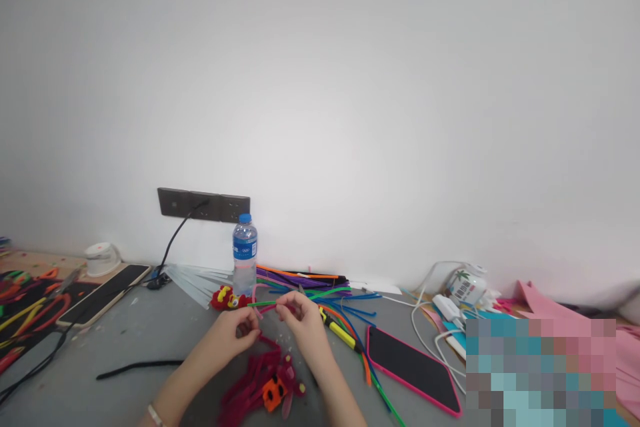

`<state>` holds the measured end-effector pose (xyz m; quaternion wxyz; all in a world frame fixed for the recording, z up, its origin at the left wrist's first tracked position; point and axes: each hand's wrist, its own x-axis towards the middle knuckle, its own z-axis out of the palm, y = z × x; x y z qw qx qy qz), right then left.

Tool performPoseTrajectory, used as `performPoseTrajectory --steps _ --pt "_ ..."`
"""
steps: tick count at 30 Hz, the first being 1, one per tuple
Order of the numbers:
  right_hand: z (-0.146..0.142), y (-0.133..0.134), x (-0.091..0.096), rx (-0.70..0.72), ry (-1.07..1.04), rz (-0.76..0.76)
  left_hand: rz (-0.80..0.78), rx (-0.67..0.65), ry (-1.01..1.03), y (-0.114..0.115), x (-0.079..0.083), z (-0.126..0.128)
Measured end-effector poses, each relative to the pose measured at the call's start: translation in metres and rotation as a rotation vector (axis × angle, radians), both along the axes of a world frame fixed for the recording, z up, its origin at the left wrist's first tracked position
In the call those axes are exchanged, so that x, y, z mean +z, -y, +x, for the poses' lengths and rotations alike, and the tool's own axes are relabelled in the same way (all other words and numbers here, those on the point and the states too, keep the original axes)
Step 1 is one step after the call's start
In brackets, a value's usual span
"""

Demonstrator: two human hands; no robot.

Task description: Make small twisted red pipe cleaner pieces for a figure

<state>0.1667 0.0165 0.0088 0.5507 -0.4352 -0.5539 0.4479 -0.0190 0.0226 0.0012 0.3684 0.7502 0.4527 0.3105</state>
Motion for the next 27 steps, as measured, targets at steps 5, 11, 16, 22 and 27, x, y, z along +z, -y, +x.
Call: performPoseTrajectory --steps 5,11,16,22,27 --pt "-0.007 0.002 0.000 0.026 0.004 0.001 0.037 0.024 0.150 -0.004 -0.001 0.003" --pt "-0.008 0.003 0.001 0.044 0.011 0.015 0.004 0.049 0.292 -0.002 0.001 0.006" --pt "-0.011 0.003 -0.002 0.026 0.058 0.045 -0.045 0.066 0.359 -0.003 -0.004 0.007" --pt "-0.016 0.006 -0.006 0.021 0.129 0.068 -0.021 0.069 0.325 -0.005 -0.007 0.008" --pt "-0.016 0.008 -0.001 0.012 0.194 0.054 -0.061 0.074 0.369 -0.006 -0.010 0.007"
